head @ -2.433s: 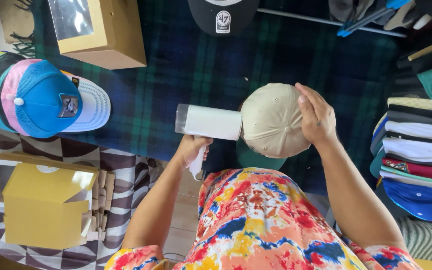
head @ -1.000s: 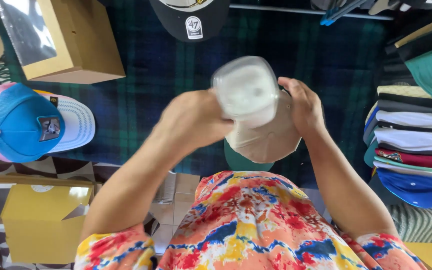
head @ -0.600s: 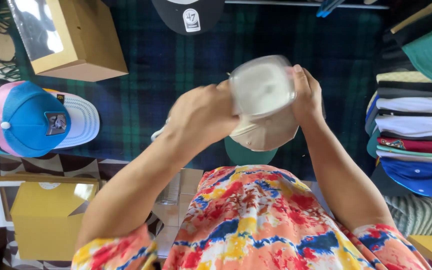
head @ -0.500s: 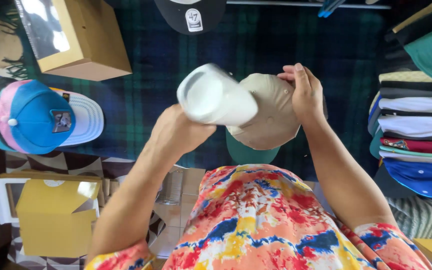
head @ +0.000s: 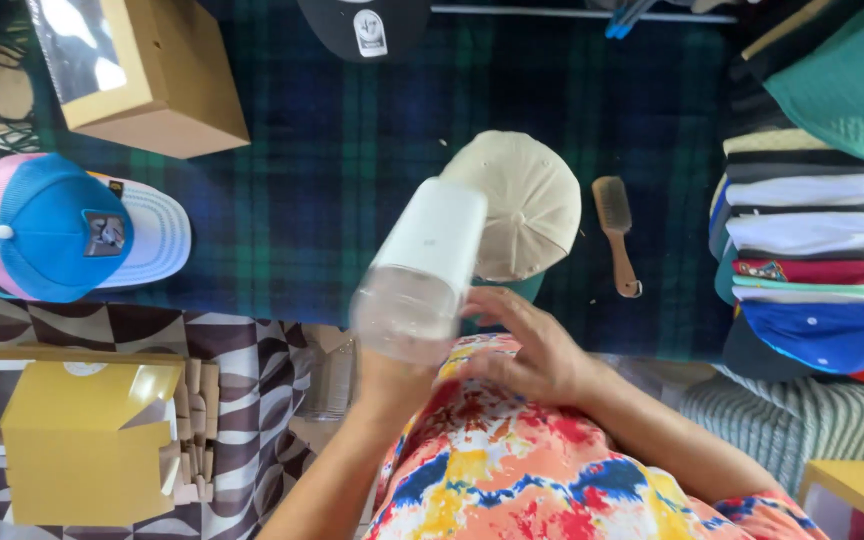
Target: Using a handheld steamer and a brush to reshape and clean a baseball cap on a workbench.
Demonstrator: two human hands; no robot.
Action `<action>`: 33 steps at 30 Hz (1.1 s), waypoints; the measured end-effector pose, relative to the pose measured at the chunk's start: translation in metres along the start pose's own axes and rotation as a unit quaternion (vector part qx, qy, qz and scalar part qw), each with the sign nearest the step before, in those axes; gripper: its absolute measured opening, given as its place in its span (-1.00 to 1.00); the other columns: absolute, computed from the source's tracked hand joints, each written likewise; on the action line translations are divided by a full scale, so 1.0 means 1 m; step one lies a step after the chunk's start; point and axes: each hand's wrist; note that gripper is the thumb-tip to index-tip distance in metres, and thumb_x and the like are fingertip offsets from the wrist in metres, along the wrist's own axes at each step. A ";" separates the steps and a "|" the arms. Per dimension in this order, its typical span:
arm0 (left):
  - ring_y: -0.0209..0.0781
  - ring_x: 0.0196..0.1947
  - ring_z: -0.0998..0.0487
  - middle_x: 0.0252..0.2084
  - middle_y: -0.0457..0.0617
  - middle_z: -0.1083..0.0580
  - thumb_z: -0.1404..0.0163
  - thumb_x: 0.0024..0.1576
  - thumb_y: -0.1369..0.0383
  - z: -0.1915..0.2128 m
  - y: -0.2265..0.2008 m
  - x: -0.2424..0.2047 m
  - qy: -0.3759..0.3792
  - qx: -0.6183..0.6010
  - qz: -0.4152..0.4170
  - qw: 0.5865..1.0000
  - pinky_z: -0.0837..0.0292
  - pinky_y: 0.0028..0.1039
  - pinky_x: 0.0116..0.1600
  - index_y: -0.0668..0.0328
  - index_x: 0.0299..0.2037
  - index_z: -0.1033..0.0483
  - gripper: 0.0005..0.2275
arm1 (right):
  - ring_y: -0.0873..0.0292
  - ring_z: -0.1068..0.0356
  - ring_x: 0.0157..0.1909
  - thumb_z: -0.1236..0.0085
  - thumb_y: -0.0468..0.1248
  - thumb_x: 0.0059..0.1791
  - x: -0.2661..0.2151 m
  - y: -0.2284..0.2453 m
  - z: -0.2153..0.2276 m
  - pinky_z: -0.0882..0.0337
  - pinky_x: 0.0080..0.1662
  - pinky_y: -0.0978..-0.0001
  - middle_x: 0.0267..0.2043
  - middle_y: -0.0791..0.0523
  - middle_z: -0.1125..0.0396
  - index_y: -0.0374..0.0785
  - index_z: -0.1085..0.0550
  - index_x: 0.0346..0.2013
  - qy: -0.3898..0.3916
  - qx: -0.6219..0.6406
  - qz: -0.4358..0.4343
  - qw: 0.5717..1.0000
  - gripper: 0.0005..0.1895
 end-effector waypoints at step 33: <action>-0.20 -0.16 -0.53 -0.15 -0.06 -0.54 0.11 0.23 0.01 -0.059 -0.064 0.231 0.321 0.036 0.158 0.933 -0.40 -0.36 -0.08 0.06 -0.19 -0.47 -0.69 | -0.17 -0.48 -0.14 -0.12 0.10 0.05 0.054 0.019 0.169 -0.41 -0.17 -0.03 -0.11 -0.01 -0.45 -0.18 -0.35 0.07 0.007 -0.429 -0.210 0.878 -0.51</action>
Point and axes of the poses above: each hand's wrist, its own x-axis towards the middle knuckle, its own z-axis out of the back of the hand, y = z × x
